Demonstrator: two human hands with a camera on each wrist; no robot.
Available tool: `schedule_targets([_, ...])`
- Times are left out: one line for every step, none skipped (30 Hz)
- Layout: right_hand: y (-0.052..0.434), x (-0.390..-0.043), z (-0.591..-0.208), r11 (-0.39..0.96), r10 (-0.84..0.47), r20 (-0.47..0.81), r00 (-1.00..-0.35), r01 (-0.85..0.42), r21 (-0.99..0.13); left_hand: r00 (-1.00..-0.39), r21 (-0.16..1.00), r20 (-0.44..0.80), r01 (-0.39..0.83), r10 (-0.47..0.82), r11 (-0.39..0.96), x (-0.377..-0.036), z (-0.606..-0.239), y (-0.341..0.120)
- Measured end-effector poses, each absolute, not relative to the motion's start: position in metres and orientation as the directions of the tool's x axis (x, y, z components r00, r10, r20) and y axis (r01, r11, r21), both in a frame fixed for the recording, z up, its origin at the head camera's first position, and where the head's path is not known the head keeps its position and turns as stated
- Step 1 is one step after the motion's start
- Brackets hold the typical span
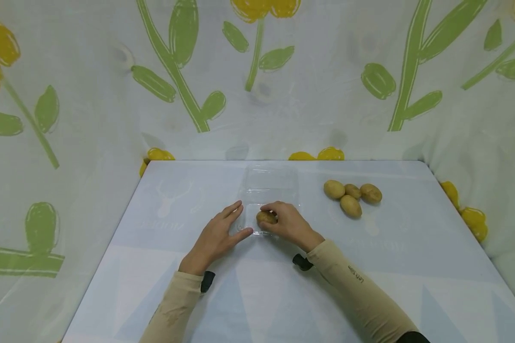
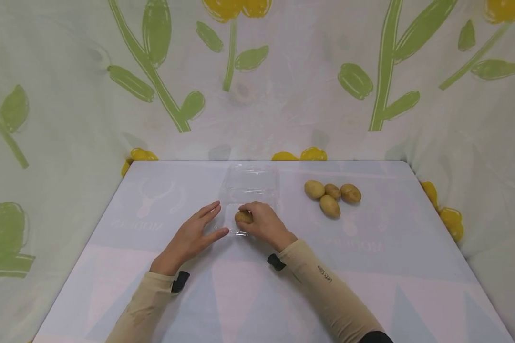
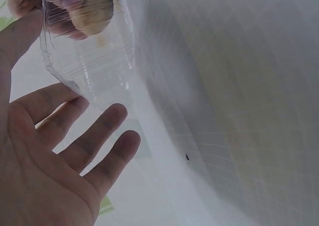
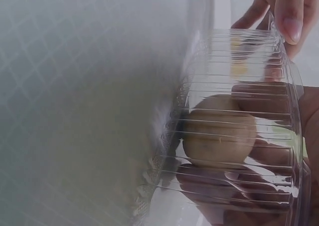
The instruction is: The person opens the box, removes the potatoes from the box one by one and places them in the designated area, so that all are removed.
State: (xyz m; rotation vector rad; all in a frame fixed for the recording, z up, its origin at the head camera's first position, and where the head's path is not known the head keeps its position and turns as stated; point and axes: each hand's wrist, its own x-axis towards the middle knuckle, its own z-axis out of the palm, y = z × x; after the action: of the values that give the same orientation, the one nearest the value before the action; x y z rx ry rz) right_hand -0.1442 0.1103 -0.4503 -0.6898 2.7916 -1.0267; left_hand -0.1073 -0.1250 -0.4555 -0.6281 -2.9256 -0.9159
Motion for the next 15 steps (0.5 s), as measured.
schedule_targets([0.1105,-0.1438,-0.4505,0.670,-0.439,0.078,-0.895,-0.384,-0.636,-0.920,0.545,0.128,0.377,0.371,0.749,-0.1071,-0.4557,-0.1250])
schedule_targets([0.1108,-0.1435,-0.4508,0.666,-0.438,0.087,-0.895,-0.387,-0.638,-0.921,0.544,0.127,0.376,0.369,0.750,-0.1071,-0.4559,-0.1250])
schedule_targets([0.1111,-0.1433,-0.4512,0.661,-0.436,0.099,-0.895,-0.393,-0.640,-0.921,0.544,0.128,0.376,0.369,0.750,-0.1071,-0.4560,-0.1250])
schedule_targets([0.1114,-0.1431,-0.4516,0.654,-0.436,0.112,-0.893,-0.400,-0.642,-0.921,0.544,0.128,0.375,0.368,0.751,-0.1072,-0.4561,-0.1249])
schedule_targets([0.1116,-0.1430,-0.4520,0.648,-0.436,0.126,-0.891,-0.408,-0.643,-0.921,0.543,0.129,0.375,0.367,0.751,-0.1073,-0.4561,-0.1249])
schedule_targets([0.1118,-0.1426,-0.4520,0.641,-0.435,0.141,-0.889,-0.416,-0.645,-0.922,0.542,0.129,0.375,0.366,0.752,-0.1073,-0.4560,-0.1247])
schedule_targets([0.1119,-0.1425,-0.4523,0.636,-0.435,0.153,-0.888,-0.423,-0.646,-0.922,0.540,0.129,0.375,0.366,0.753,-0.1074,-0.4558,-0.1246])
schedule_targets([0.1119,-0.1422,-0.4521,0.628,-0.434,0.165,-0.886,-0.428,-0.649,-0.922,0.539,0.129,0.375,0.366,0.754,-0.1074,-0.4556,-0.1245])
schedule_targets([0.1120,-0.1420,-0.4521,0.623,-0.432,0.173,-0.885,-0.431,-0.652,-0.921,0.538,0.129,0.376,0.366,0.755,-0.1074,-0.4553,-0.1244])
schedule_targets([0.1120,-0.1416,-0.4519,0.617,-0.429,0.182,-0.885,-0.434,-0.657,-0.922,0.537,0.127,0.374,0.366,0.756,-0.1073,-0.4551,-0.1243])
schedule_targets([0.1122,-0.1411,-0.4517,0.611,-0.425,0.192,-0.885,-0.437,-0.660,-0.922,0.536,0.125,0.373,0.366,0.757,-0.1072,-0.4547,-0.1243])
schedule_targets([0.1124,-0.1405,-0.4511,0.606,-0.422,0.199,-0.884,-0.439,-0.663,-0.922,0.536,0.122,0.372,0.367,0.758,-0.1072,-0.4545,-0.1243])
schedule_targets([0.1126,-0.1401,-0.4505,0.602,-0.418,0.206,-0.884,-0.440,-0.666,-0.922,0.536,0.120,0.372,0.367,0.758,-0.1071,-0.4543,-0.1243])
schedule_targets([0.1128,-0.1395,-0.4496,0.598,-0.415,0.215,-0.884,-0.443,-0.668,-0.923,0.536,0.119,0.371,0.367,0.759,-0.1071,-0.4542,-0.1244])
schedule_targets([0.1131,-0.1389,-0.4487,0.597,-0.412,0.221,-0.884,-0.445,-0.668,-0.923,0.536,0.117,0.369,0.366,0.759,-0.1072,-0.4541,-0.1245])
